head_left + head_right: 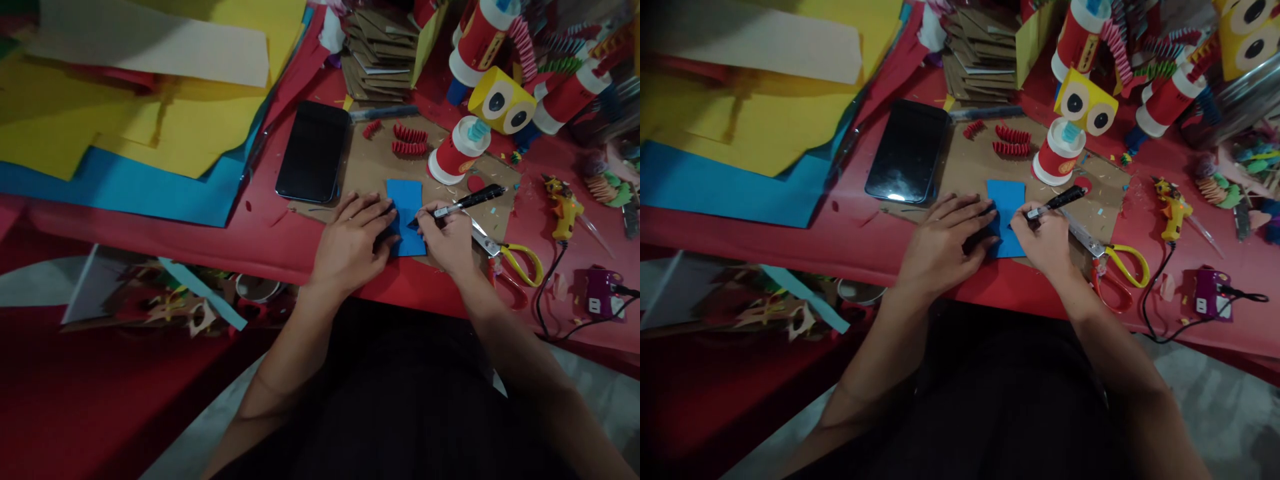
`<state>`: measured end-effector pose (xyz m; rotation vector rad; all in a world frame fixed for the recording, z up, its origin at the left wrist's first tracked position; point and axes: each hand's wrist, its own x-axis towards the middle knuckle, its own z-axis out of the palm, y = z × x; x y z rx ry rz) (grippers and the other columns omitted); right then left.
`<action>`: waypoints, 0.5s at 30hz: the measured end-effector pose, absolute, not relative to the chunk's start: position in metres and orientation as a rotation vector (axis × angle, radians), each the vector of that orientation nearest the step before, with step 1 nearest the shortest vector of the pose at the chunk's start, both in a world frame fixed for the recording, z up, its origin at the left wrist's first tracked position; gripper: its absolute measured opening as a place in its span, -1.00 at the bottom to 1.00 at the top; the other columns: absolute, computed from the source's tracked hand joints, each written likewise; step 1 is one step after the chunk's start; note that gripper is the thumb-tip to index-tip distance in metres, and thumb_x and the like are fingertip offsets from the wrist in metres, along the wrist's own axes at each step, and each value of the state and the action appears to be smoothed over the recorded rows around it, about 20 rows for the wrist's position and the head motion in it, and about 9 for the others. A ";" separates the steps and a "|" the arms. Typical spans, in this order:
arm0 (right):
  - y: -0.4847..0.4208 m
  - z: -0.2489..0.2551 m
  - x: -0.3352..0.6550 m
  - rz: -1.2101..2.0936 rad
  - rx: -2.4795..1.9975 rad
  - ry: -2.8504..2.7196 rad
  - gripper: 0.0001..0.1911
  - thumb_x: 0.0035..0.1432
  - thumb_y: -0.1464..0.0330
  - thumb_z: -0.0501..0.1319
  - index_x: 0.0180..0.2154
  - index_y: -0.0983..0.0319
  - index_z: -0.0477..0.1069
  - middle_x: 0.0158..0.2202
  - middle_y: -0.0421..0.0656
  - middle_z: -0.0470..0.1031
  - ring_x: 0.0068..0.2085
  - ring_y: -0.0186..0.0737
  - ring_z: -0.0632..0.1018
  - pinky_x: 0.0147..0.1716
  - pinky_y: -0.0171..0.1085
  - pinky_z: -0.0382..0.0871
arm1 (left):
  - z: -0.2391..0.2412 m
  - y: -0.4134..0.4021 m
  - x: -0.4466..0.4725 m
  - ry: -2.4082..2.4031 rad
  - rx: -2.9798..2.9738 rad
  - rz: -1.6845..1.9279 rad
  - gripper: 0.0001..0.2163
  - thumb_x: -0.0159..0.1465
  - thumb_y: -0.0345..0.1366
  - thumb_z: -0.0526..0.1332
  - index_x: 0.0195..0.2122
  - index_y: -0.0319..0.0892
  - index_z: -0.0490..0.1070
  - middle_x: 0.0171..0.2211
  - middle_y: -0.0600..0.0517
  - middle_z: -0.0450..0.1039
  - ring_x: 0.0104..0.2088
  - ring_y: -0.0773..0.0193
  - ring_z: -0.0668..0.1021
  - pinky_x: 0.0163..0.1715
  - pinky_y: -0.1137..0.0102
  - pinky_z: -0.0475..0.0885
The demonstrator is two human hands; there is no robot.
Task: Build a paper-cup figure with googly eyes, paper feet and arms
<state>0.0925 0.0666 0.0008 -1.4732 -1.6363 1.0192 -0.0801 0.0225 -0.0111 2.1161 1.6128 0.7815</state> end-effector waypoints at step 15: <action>0.053 0.000 0.096 0.994 -1.466 -1.637 -0.82 0.13 0.26 0.17 -0.47 0.16 0.41 -0.63 -0.32 0.36 -0.58 -0.35 0.38 -0.53 -0.32 0.25 | -0.013 0.023 -0.081 1.596 2.118 0.820 -0.66 0.33 -0.25 0.20 0.10 -0.09 0.57 0.19 -0.06 0.55 0.30 -0.07 0.46 0.38 -0.18 0.22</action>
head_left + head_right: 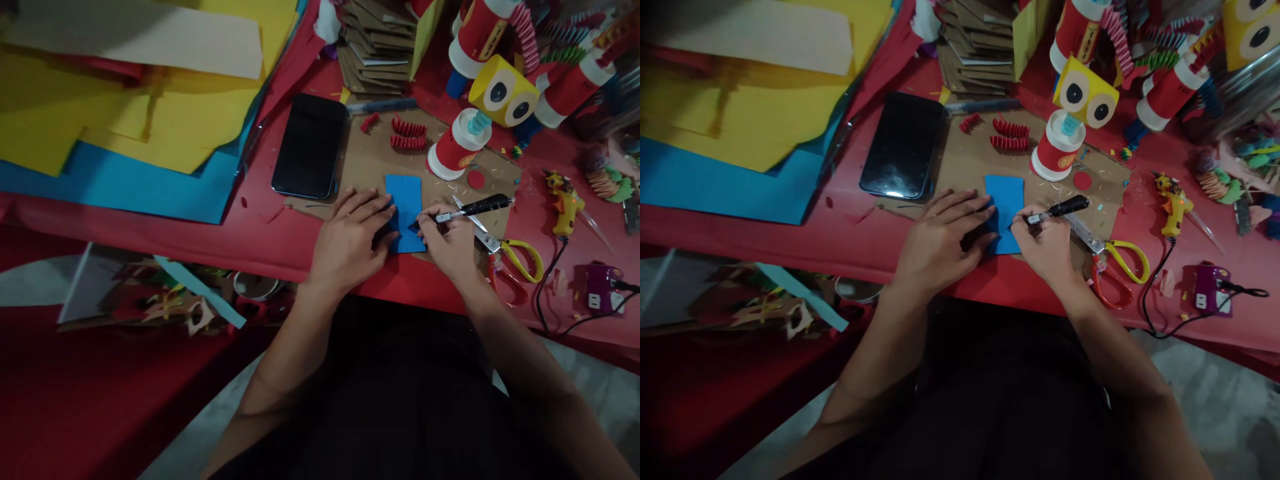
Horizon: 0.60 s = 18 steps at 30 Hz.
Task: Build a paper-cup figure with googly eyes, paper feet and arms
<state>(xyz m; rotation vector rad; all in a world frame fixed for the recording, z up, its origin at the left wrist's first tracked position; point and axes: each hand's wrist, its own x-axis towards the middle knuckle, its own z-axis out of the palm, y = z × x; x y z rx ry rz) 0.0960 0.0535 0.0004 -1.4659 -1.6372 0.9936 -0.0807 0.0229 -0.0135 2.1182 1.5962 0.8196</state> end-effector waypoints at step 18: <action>0.051 0.006 0.099 1.003 -1.488 -1.724 -0.86 0.07 0.32 0.18 -0.51 0.16 0.41 -0.65 -0.32 0.31 -0.59 -0.35 0.33 -0.53 -0.31 0.22 | -0.009 0.023 -0.080 1.609 2.086 0.747 -0.67 0.35 -0.24 0.19 0.10 -0.08 0.54 0.22 -0.01 0.53 0.33 -0.04 0.42 0.41 -0.14 0.17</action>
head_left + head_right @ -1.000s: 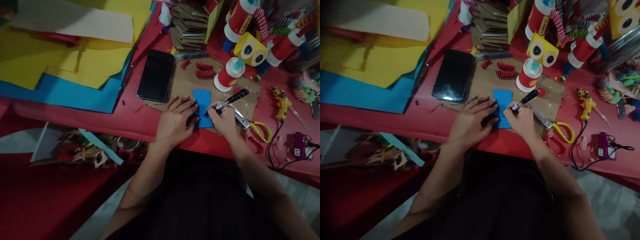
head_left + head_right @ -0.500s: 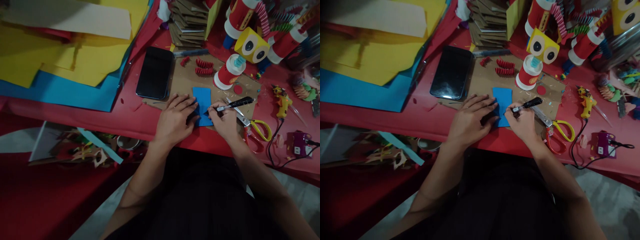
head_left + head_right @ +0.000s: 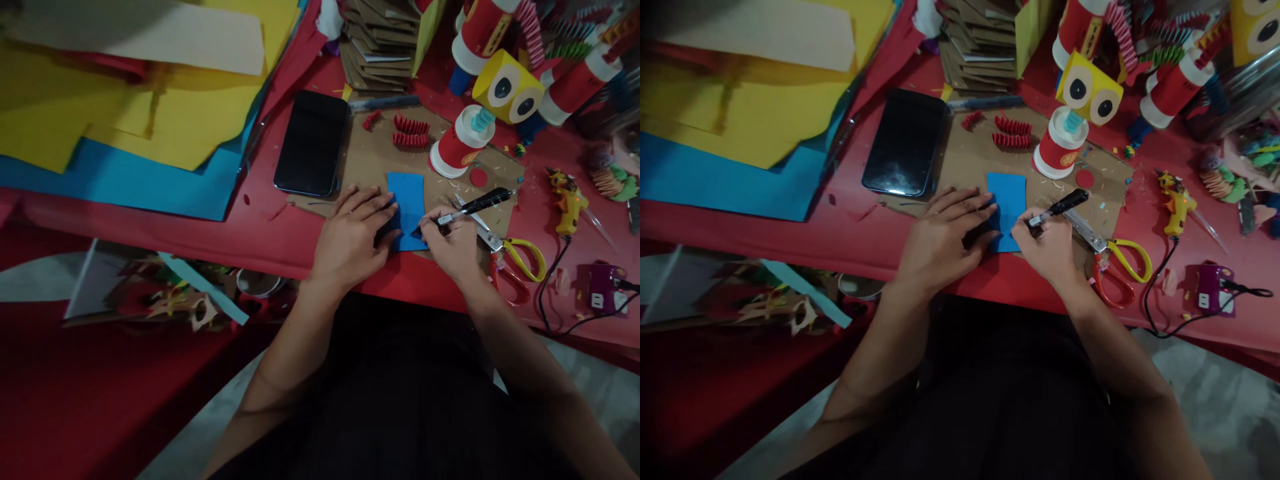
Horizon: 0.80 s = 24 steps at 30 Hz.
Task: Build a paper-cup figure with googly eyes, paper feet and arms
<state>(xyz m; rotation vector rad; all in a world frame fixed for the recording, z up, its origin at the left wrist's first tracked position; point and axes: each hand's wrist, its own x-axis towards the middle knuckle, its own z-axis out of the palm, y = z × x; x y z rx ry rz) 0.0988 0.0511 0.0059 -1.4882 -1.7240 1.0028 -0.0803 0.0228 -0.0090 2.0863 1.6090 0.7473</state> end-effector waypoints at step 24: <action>0.030 0.036 0.136 1.260 -1.502 -1.457 -0.84 -0.02 0.25 0.18 -0.56 0.16 0.37 -0.65 -0.30 0.32 -0.64 -0.39 0.26 -0.65 -0.37 0.09 | -0.014 0.020 -0.083 1.617 2.035 0.986 -0.73 0.37 -0.24 0.19 0.03 -0.07 0.58 0.13 -0.05 0.59 0.21 0.02 0.54 0.30 -0.05 0.38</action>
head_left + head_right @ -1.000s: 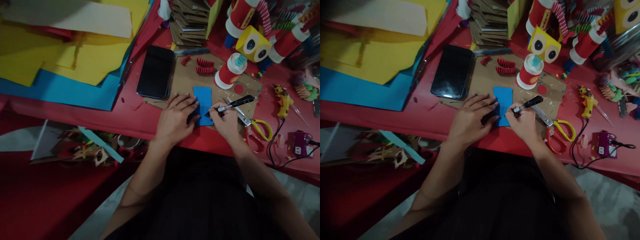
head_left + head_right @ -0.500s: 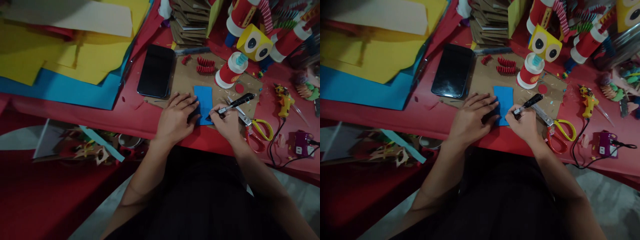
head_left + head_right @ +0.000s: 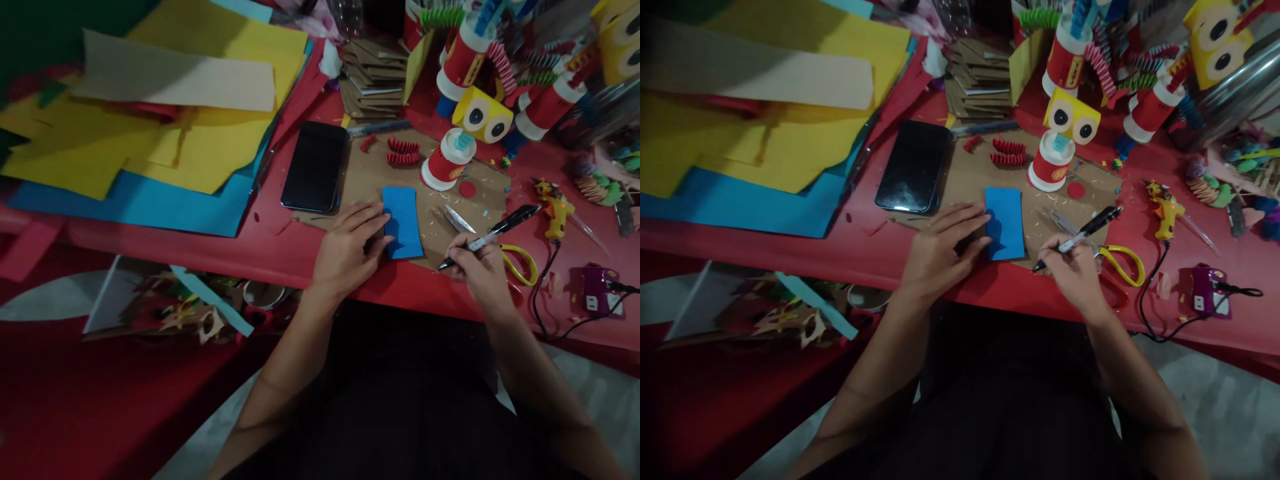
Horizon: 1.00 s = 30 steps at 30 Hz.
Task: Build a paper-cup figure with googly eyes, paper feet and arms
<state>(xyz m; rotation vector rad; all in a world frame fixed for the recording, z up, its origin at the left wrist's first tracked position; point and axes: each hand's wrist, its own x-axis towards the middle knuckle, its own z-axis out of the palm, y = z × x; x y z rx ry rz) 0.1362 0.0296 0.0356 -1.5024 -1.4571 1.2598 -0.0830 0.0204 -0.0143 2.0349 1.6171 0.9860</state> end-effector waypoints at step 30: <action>-0.007 0.031 0.254 0.106 -1.910 -2.501 -0.34 0.04 0.51 0.11 0.23 0.29 0.36 0.13 0.14 0.53 0.14 0.18 0.57 0.11 0.07 0.48 | 0.000 -0.029 -0.052 1.811 1.225 1.052 -0.74 0.30 -0.16 0.20 -0.04 -0.14 0.41 -0.27 -0.06 0.66 -0.51 0.16 0.67 -0.48 0.27 0.59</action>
